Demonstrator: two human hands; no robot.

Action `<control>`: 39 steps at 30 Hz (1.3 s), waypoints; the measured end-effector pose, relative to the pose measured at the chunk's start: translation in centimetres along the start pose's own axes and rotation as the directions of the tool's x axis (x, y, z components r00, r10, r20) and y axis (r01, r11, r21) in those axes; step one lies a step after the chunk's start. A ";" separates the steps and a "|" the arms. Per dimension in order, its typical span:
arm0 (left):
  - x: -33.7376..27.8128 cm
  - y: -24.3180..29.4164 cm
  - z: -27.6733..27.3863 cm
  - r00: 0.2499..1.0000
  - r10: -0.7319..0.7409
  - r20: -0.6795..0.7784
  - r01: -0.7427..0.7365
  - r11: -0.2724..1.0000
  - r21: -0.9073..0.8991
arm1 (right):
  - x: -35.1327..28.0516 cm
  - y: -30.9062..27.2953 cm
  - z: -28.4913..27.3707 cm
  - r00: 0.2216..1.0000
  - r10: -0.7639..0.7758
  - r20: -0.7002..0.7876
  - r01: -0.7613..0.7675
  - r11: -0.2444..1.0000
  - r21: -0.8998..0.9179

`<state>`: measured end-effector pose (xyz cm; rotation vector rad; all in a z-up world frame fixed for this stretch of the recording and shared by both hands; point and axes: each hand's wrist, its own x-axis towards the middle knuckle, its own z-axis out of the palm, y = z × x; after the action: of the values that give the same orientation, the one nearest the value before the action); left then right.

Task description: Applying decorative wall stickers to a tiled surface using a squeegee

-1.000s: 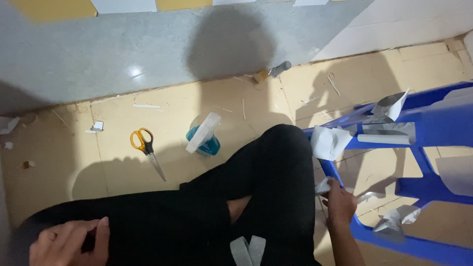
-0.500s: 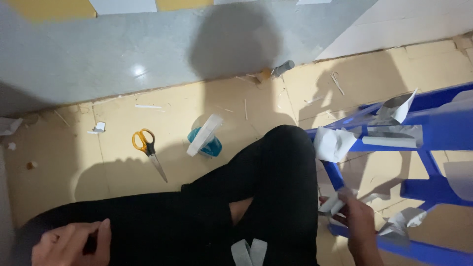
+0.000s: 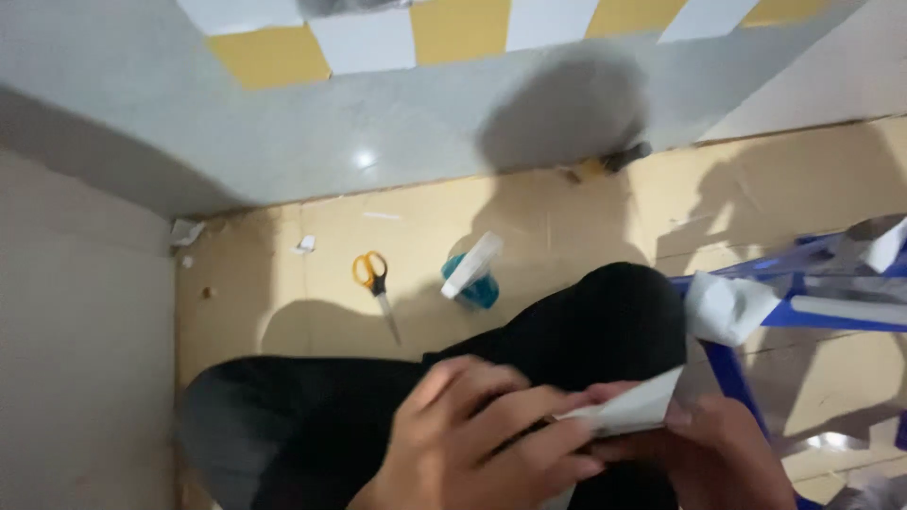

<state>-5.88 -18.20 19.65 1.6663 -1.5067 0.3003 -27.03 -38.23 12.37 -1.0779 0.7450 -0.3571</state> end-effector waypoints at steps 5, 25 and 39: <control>0.0 0.6 0.8 0.986 -0.094 0.140 0.113 0.984 -0.135 | -0.1 -2.7 5.4 0.994 0.054 -0.100 -0.050 0.998 0.040; -2.6 1.4 5.1 0.940 -0.342 0.015 0.341 0.931 -0.130 | 2.2 -1.4 5.8 0.653 0.717 -0.243 -0.672 0.697 0.250; -2.9 1.1 4.8 0.889 -0.458 -0.011 0.456 0.886 -0.085 | 2.3 3.9 1.1 0.828 0.361 0.429 -0.505 0.812 0.292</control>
<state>-9.30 -19.43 15.26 1.8813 -1.0423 0.0076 -25.02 -37.13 8.31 -0.5326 0.5421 0.0947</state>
